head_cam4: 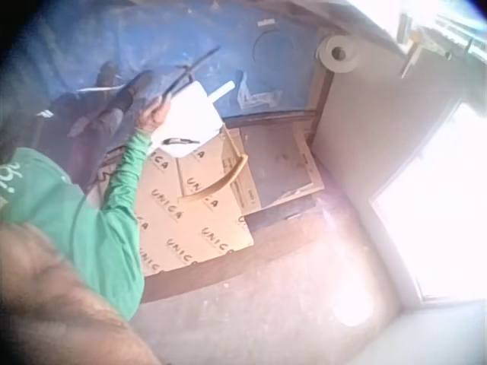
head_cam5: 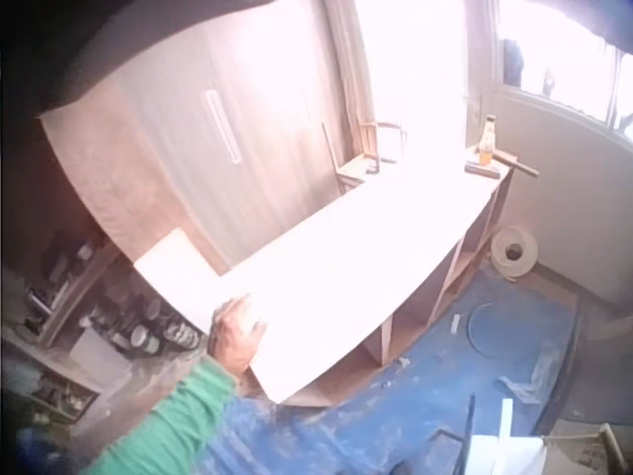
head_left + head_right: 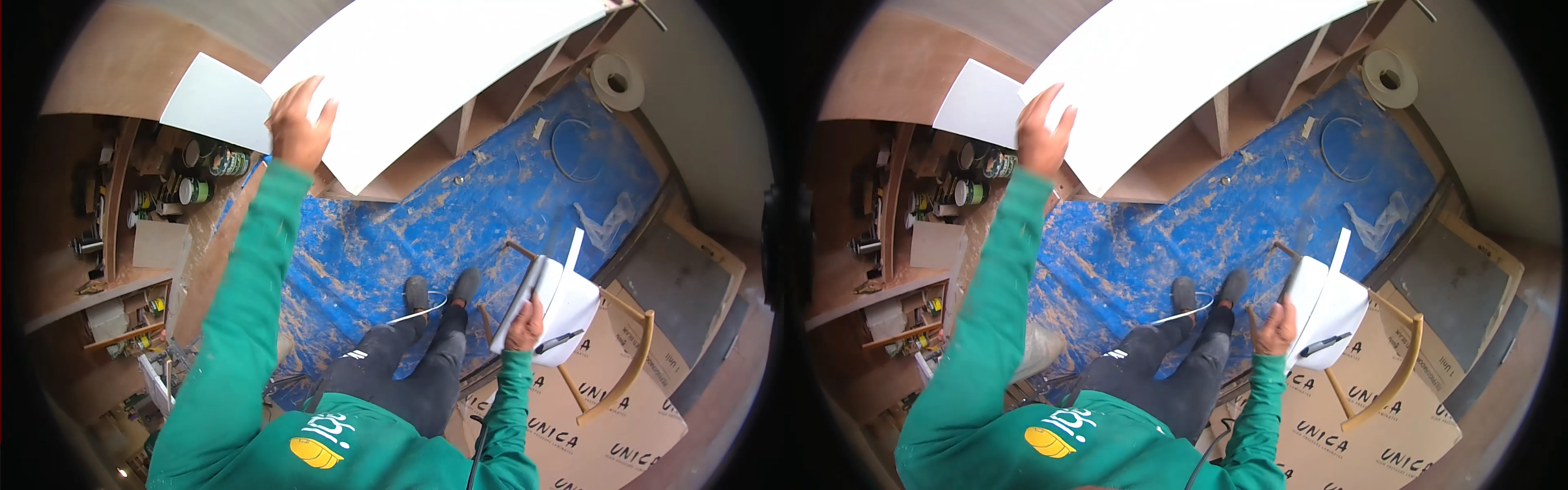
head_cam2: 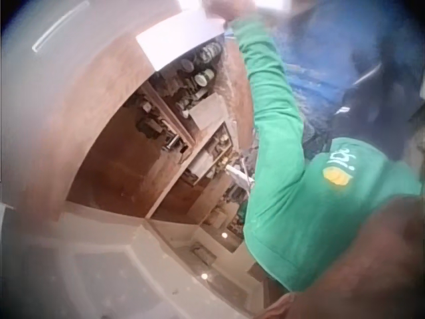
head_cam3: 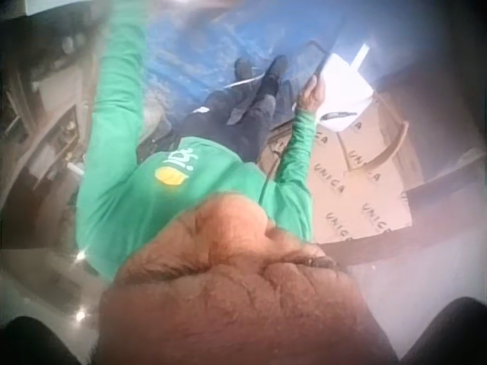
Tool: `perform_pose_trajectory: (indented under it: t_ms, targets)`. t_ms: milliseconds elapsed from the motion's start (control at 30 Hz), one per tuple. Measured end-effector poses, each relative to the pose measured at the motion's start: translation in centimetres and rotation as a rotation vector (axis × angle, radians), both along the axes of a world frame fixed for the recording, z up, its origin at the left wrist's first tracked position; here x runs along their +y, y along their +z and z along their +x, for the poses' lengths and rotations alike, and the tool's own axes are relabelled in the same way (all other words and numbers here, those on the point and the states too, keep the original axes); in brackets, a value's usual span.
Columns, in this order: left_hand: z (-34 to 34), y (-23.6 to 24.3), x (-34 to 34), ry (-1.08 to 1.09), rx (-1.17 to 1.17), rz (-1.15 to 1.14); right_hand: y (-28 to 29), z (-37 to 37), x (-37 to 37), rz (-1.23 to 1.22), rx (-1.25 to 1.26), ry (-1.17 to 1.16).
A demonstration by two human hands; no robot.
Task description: The person sands the edges of a white board using a hand file and then trims the laminate edge with a utility knife.
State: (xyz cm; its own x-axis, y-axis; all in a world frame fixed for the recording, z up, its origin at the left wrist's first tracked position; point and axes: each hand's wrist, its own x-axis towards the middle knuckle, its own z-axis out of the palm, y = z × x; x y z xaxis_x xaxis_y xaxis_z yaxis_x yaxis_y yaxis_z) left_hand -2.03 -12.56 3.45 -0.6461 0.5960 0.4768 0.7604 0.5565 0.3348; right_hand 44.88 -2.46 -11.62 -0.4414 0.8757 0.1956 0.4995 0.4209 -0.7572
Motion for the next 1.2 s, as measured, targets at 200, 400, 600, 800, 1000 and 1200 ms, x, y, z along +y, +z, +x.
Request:
perform_pose_trajectory:
  t_ms: [200, 400, 600, 800, 1000, 1200]
  targets:
    - [-5.9, -7.6, 3.3, 0.194, -0.047, -0.347, 4.4, -14.2, -3.5, -0.221, 0.091, 0.436]
    - [-6.1, -8.0, 2.7, 0.274, -0.058, -0.338, 0.4, -17.3, -6.0, -0.176, 0.004, 0.479]
    - [-5.1, -7.8, 3.2, 0.265, -0.003, -0.342, 3.4, -25.9, -0.3, -0.01, -0.071, 0.504]
    - [-5.7, -8.2, 3.1, 0.283, -0.068, -0.306, 1.8, -20.2, -2.5, 0.047, -0.053, 0.468]
    - [-5.4, -8.6, 3.4, 0.277, -0.024, -0.263, 5.9, -26.6, 0.9, 0.143, -0.217, 0.526]
    - [-6.2, -8.6, 2.7, 0.268, -0.078, -0.13, 4.6, -19.3, -2.8, 0.171, -0.246, 0.509]
